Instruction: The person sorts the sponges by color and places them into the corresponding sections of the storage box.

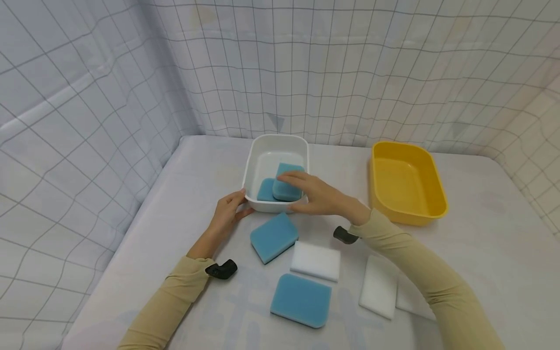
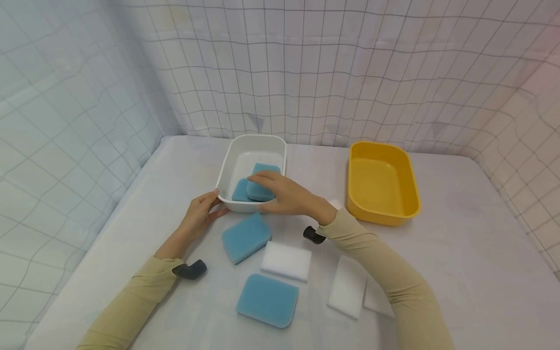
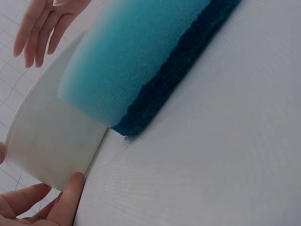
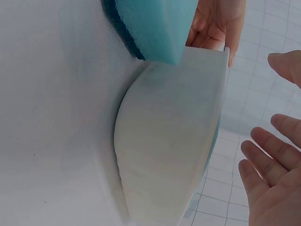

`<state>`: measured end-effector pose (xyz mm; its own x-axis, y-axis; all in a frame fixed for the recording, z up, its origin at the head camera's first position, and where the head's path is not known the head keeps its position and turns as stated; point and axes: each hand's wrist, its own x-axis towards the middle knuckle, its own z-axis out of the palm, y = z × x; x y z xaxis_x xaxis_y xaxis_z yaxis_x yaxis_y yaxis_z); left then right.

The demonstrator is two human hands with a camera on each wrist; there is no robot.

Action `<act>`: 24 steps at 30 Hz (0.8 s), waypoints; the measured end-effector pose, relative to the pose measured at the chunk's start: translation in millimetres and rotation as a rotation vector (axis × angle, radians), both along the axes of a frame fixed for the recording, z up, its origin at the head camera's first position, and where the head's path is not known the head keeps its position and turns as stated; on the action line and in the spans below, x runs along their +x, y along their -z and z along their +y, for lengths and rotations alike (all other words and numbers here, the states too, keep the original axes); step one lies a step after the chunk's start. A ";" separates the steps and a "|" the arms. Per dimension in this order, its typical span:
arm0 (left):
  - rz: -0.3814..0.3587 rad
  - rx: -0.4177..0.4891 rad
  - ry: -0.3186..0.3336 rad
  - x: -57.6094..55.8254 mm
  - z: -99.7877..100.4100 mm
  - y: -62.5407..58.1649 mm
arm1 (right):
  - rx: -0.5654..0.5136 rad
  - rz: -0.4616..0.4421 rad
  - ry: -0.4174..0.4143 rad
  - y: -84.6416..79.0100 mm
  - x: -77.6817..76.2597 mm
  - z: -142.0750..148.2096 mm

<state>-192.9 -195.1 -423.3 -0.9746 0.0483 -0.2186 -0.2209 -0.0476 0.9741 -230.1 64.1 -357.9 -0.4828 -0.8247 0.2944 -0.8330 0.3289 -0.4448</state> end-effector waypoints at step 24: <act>0.022 -0.007 0.013 -0.6 -0.7 0.2 | 0.006 0.024 -0.164 7.3 22.9 -13.7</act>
